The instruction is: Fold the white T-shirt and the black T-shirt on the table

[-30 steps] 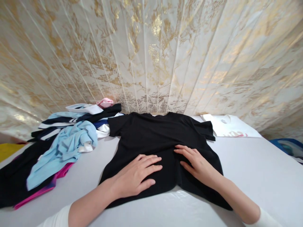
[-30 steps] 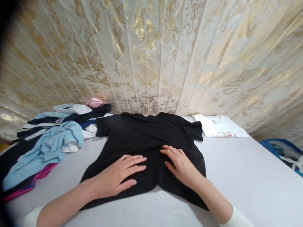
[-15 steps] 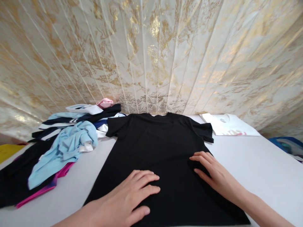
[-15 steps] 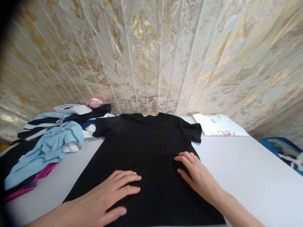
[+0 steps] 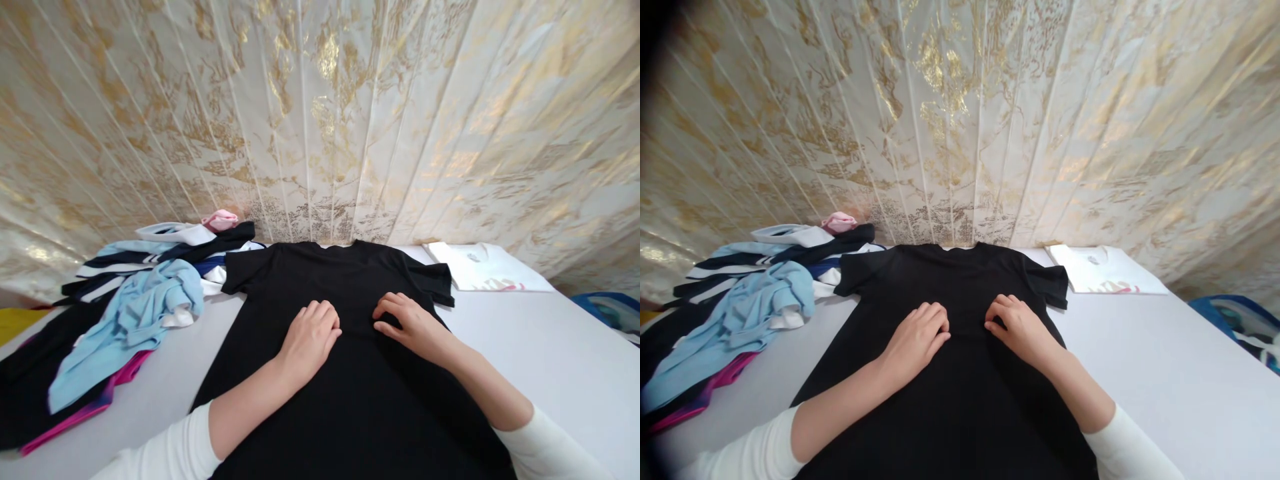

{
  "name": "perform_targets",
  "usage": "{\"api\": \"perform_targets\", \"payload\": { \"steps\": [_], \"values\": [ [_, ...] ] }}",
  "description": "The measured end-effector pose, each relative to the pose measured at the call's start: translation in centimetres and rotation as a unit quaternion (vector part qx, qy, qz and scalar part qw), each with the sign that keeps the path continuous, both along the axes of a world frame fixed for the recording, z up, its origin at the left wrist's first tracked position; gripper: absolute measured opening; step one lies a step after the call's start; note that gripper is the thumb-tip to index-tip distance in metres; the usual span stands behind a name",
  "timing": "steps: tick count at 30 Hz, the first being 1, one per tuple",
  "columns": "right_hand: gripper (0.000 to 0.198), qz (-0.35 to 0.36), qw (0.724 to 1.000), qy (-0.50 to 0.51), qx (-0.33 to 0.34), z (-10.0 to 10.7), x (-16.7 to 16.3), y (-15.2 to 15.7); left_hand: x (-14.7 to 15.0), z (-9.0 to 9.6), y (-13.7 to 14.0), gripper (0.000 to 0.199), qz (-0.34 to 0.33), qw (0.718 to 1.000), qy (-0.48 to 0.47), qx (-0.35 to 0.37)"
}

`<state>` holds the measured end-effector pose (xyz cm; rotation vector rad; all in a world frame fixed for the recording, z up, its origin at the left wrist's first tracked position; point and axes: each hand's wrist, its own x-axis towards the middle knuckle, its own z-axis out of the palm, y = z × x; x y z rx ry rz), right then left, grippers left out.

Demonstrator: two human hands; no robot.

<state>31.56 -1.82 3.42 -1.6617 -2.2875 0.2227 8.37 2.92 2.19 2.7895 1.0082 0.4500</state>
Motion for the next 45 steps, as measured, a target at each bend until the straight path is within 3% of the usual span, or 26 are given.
{"api": "perform_targets", "payload": {
  "steps": [5,14,21,26,29,33,35,37,42,45],
  "values": [
    [0.001,0.046,0.998,0.027,-0.017,0.0,0.3,-0.1,-0.2,-0.8,0.3,0.008,0.013,0.999,-0.037,0.001],
    [0.013,-0.036,0.998,0.057,0.018,-1.2,0.1,0.5,-0.2,-1.2,0.4,0.009,0.013,0.999,-0.034,0.022],
    [0.009,-0.006,0.998,-0.017,0.055,-1.3,-0.6,-0.5,-0.1,-1.2,0.3,0.008,0.008,0.999,-0.017,0.044],
    [0.013,-0.036,0.994,-0.081,0.057,-1.4,-0.5,-0.5,-0.1,-1.0,0.3,0.009,0.007,0.998,-0.022,0.051],
    [0.017,-0.034,0.997,-0.047,0.058,-1.9,-0.1,0.0,0.1,0.1,-1.0,0.017,-0.068,0.995,-0.041,0.056],
    [0.021,-0.038,0.998,0.009,0.05,-2.6,0.3,0.5,0.9,1.4,-4.7,0.013,-0.267,0.963,-0.03,-0.013],
    [0.021,-0.045,0.998,0.024,0.045,-2.8,0.4,0.6,1.4,1.4,-6.6,0.032,-0.319,0.947,0.018,-0.032],
    [0.02,-0.056,0.997,0.032,0.037,-2.9,0.4,0.7,1.9,1.2,-8.1,0.042,-0.33,0.942,0.061,-0.009],
    [0.014,-0.067,0.997,0.029,0.007,-2.8,0.5,1.2,2.8,0.6,-9.5,0.006,-0.261,0.959,0.092,0.06],
    [0.012,-0.044,0.999,0.022,-0.002,-2.3,0.9,1.9,3.3,0.2,-9.6,0.006,-0.281,0.957,0.065,0.032]
  ]
}}
